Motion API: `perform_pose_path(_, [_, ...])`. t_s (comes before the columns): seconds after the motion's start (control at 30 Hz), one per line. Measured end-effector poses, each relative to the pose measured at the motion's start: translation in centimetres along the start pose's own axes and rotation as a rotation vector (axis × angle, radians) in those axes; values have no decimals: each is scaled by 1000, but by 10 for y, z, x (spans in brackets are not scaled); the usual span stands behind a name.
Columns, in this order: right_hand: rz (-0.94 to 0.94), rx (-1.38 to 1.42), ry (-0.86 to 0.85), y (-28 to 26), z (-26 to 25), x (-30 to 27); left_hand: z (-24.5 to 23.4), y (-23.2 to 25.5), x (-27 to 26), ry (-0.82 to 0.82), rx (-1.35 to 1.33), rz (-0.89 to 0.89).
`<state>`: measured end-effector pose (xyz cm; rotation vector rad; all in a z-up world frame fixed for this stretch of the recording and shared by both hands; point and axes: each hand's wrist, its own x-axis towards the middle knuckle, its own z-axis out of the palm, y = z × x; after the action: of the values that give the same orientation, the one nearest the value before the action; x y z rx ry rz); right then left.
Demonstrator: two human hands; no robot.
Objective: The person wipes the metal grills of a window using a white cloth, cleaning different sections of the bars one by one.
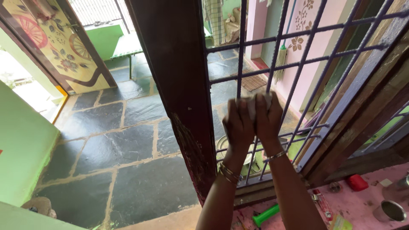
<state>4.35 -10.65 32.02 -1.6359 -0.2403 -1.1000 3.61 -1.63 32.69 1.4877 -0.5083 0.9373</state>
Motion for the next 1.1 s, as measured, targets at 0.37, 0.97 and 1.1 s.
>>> perform_pose_path(0.37, [138,11,47,50,7,-71,-21,-49,-70,-139,13,-148])
perform_pose_path(0.97, [139,40,43,46,5,-72,-20,-45,-72,-122,23,-223])
perform_pose_path(1.1, [157,46,25,47,2,-71,-17,-49,-74,-96,30,-215])
